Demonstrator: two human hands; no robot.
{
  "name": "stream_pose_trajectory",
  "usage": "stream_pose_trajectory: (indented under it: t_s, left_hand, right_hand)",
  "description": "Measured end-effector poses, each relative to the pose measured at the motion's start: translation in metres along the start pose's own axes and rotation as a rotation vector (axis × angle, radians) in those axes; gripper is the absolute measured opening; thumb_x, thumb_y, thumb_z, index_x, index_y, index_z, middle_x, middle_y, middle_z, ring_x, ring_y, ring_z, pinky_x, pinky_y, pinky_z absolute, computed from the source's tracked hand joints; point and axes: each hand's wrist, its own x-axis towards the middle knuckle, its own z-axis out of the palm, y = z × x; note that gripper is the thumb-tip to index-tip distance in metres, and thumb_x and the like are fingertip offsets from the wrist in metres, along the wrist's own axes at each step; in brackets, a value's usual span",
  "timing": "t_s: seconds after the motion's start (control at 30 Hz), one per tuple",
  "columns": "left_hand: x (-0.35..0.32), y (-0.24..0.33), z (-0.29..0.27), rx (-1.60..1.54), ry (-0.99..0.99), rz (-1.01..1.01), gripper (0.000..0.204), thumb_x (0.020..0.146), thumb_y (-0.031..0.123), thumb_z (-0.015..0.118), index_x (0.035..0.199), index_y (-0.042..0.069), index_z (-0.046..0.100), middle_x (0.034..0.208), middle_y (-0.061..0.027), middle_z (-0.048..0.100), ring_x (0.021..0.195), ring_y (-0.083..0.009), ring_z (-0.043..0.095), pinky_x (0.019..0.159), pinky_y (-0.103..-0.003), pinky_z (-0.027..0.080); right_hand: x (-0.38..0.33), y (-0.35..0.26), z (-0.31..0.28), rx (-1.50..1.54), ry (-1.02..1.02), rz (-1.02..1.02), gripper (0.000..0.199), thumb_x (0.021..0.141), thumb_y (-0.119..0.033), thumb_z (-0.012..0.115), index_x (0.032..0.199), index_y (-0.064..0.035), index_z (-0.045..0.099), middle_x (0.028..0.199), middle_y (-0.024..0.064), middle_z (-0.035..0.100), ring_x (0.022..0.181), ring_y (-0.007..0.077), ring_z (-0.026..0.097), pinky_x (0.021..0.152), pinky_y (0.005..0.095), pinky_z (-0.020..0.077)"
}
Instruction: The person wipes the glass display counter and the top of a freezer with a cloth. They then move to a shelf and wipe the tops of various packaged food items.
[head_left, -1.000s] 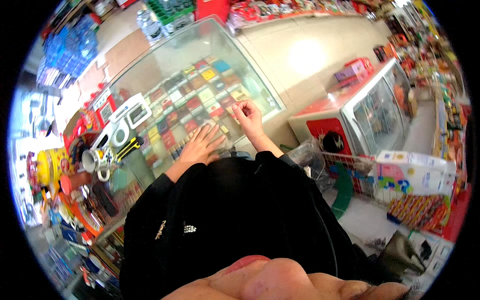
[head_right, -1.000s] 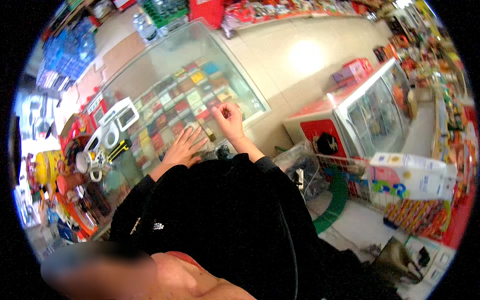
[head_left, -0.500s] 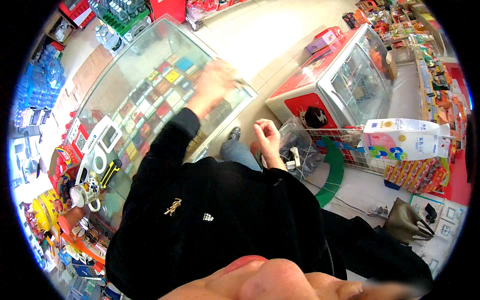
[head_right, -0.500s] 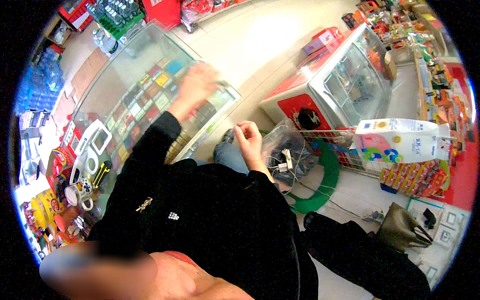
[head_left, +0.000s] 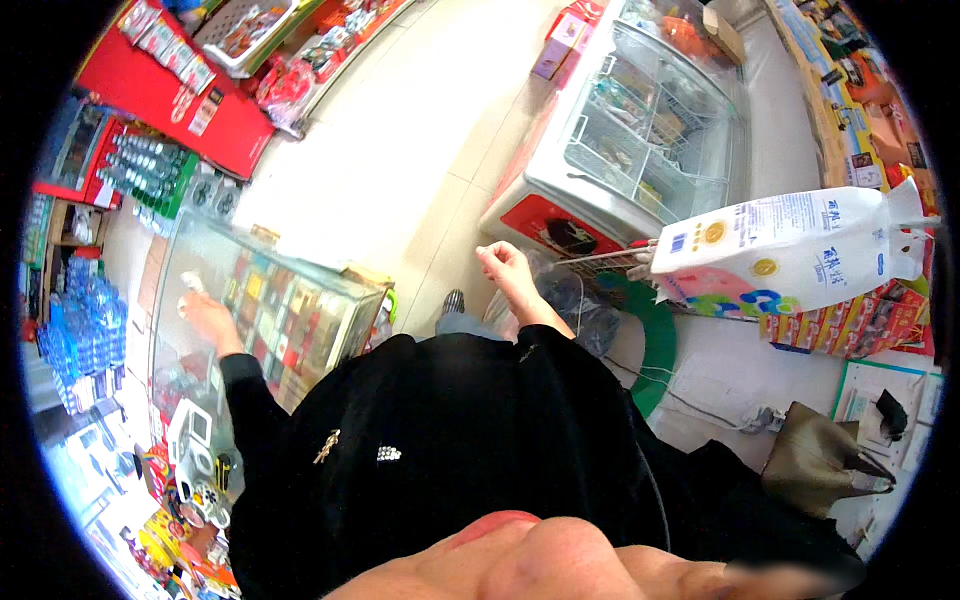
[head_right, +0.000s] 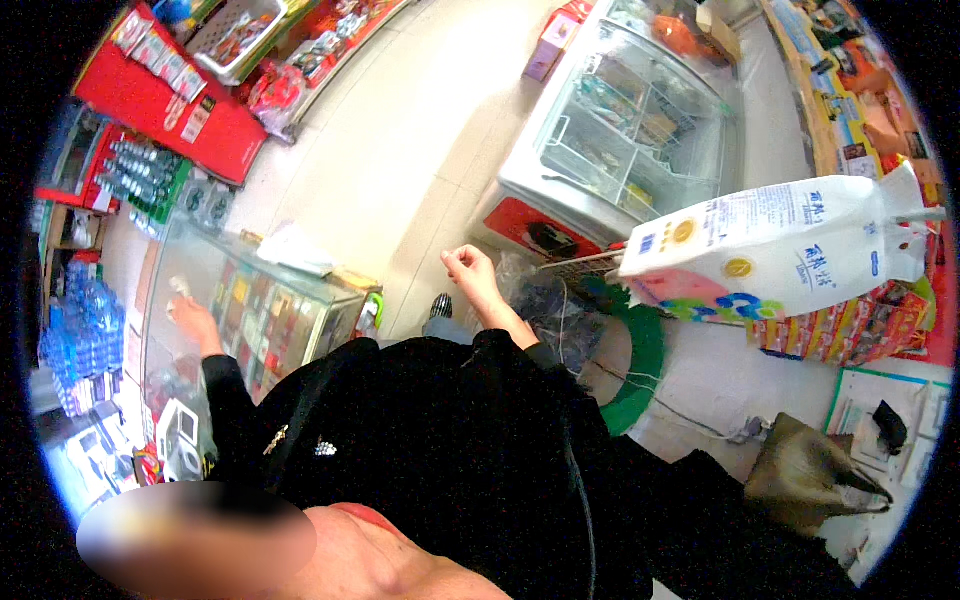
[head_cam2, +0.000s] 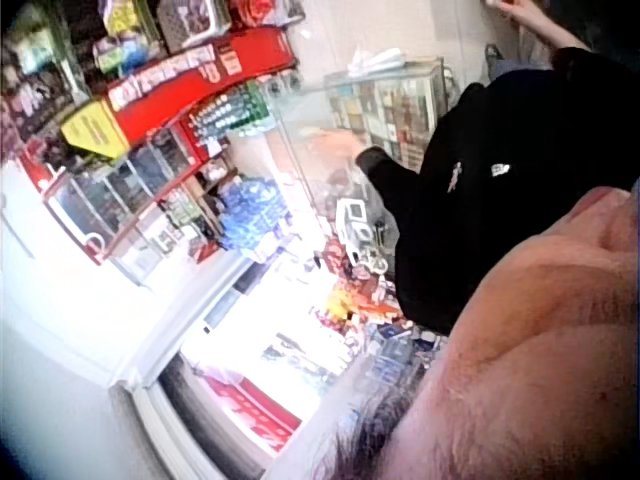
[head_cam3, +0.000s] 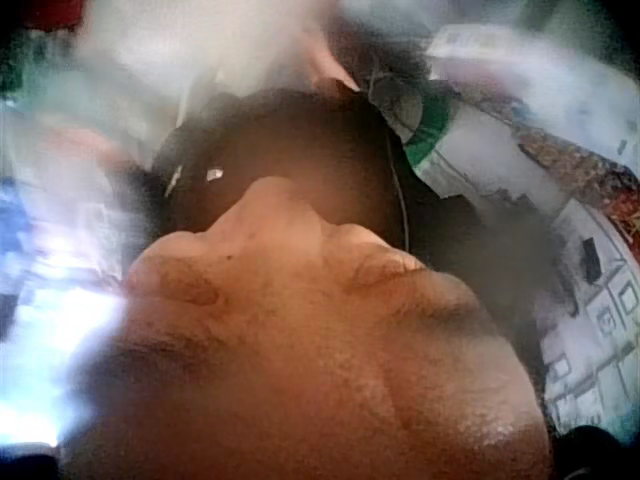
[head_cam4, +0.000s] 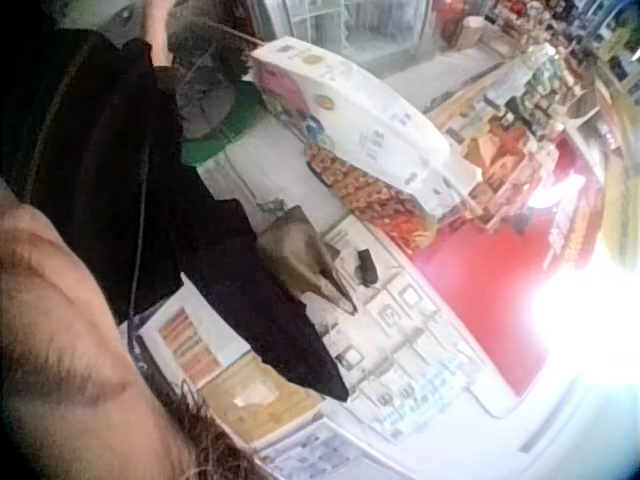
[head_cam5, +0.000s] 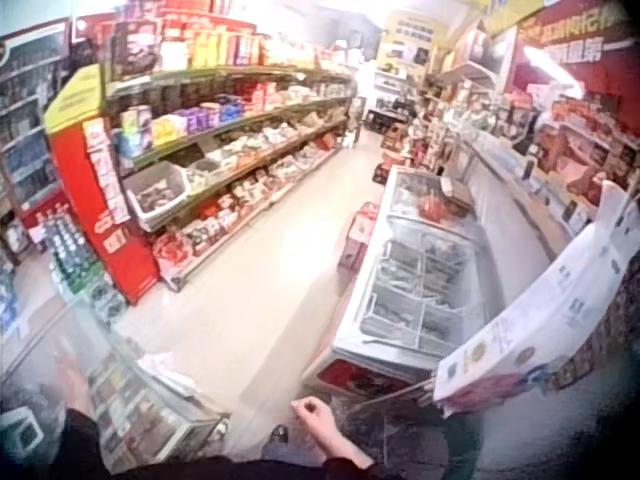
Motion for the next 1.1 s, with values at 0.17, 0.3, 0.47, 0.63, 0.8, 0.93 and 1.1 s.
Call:
stream_pose_trajectory:
  t_s: [0.17, 0.3, 0.47, 0.63, 0.8, 0.93, 1.1]
  left_hand:
    - [-0.022, 0.250, -0.080, -1.006, -0.239, -0.065, 0.038, 0.102, 0.023, 0.048, 0.126, -0.005, 0.058, 0.117, -0.0238, 0.064, 0.110, -0.0365, 0.060, 0.099, -0.042, 0.045]
    - [-0.054, 0.422, -0.144, -1.411, -1.161, -0.079, 0.040, 0.102, 0.033, 0.053, 0.122, -0.001, 0.061, 0.111, -0.0087, 0.066, 0.100, -0.0183, 0.060, 0.088, -0.034, 0.048]
    - [-0.065, 0.529, -0.190, -1.768, -1.819, 0.079, 0.033, 0.100, 0.016, 0.058, 0.127, -0.003, 0.060, 0.116, -0.0056, 0.066, 0.103, -0.0118, 0.059, 0.090, -0.028, 0.047]
    - [-0.041, 0.602, -0.151, -1.476, -1.874, 0.399, 0.029, 0.096, 0.014, 0.064, 0.120, -0.002, 0.065, 0.109, -0.0054, 0.069, 0.099, -0.0119, 0.062, 0.090, -0.028, 0.049]
    - [0.003, 0.686, -0.129, -1.138, -0.982, 1.161, 0.054, 0.085, 0.019, 0.074, 0.133, 0.004, 0.054, 0.129, -0.0153, 0.053, 0.121, -0.0276, 0.051, 0.103, -0.039, 0.039]
    - [0.042, 0.723, -0.104, -1.032, -0.892, 1.298, 0.067, 0.079, 0.016, 0.076, 0.138, 0.007, 0.046, 0.137, -0.0180, 0.039, 0.130, -0.0373, 0.039, 0.108, -0.046, 0.033]
    - [0.078, 0.743, -0.026, -1.145, -1.013, 1.248, 0.055, 0.082, 0.009, 0.070, 0.133, 0.007, 0.049, 0.126, -0.0187, 0.046, 0.116, -0.0340, 0.051, 0.098, -0.042, 0.047]
  right_hand:
    - [0.023, -0.020, -0.031, 0.204, -0.106, 0.098, 0.034, 0.093, -0.035, 0.067, 0.112, -0.0079, 0.057, 0.098, 0.0021, 0.058, 0.087, 0.0116, 0.058, 0.076, 0.0275, 0.0486]
    - [0.025, -0.062, -0.039, 0.433, -0.241, 0.079, 0.050, 0.095, -0.035, 0.066, 0.134, -0.0098, 0.046, 0.125, 0.0062, 0.052, 0.108, 0.0167, 0.055, 0.091, 0.0333, 0.0479]
    - [0.050, -0.050, -0.087, 0.475, -0.005, 0.010, 0.029, 0.095, -0.014, 0.061, 0.121, -0.0060, 0.054, 0.094, 0.0016, 0.061, 0.079, 0.0089, 0.058, 0.062, 0.0222, 0.0462]
    - [0.063, -0.041, -0.129, 0.400, 0.328, 0.040, 0.013, 0.091, -0.007, 0.062, 0.103, -0.0017, 0.058, 0.074, 0.0000, 0.058, 0.059, 0.0075, 0.054, 0.051, 0.0215, 0.0411]
    - [0.099, -0.071, -0.142, -0.273, 0.778, -0.003, 0.038, 0.089, -0.011, 0.066, 0.124, -0.0029, 0.053, 0.090, 0.0144, 0.064, 0.073, 0.0295, 0.067, 0.066, 0.0365, 0.0546]
    - [0.125, -0.111, -0.127, -0.792, 0.781, -0.176, 0.058, 0.084, -0.014, 0.071, 0.136, -0.0062, 0.048, 0.133, 0.0242, 0.045, 0.115, 0.0416, 0.053, 0.093, 0.0465, 0.0488]
    - [0.188, -0.106, -0.096, -0.862, 0.737, 0.035, 0.044, 0.081, -0.014, 0.074, 0.116, 0.0034, 0.054, 0.126, 0.0271, 0.048, 0.118, 0.0447, 0.046, 0.099, 0.0481, 0.0412]
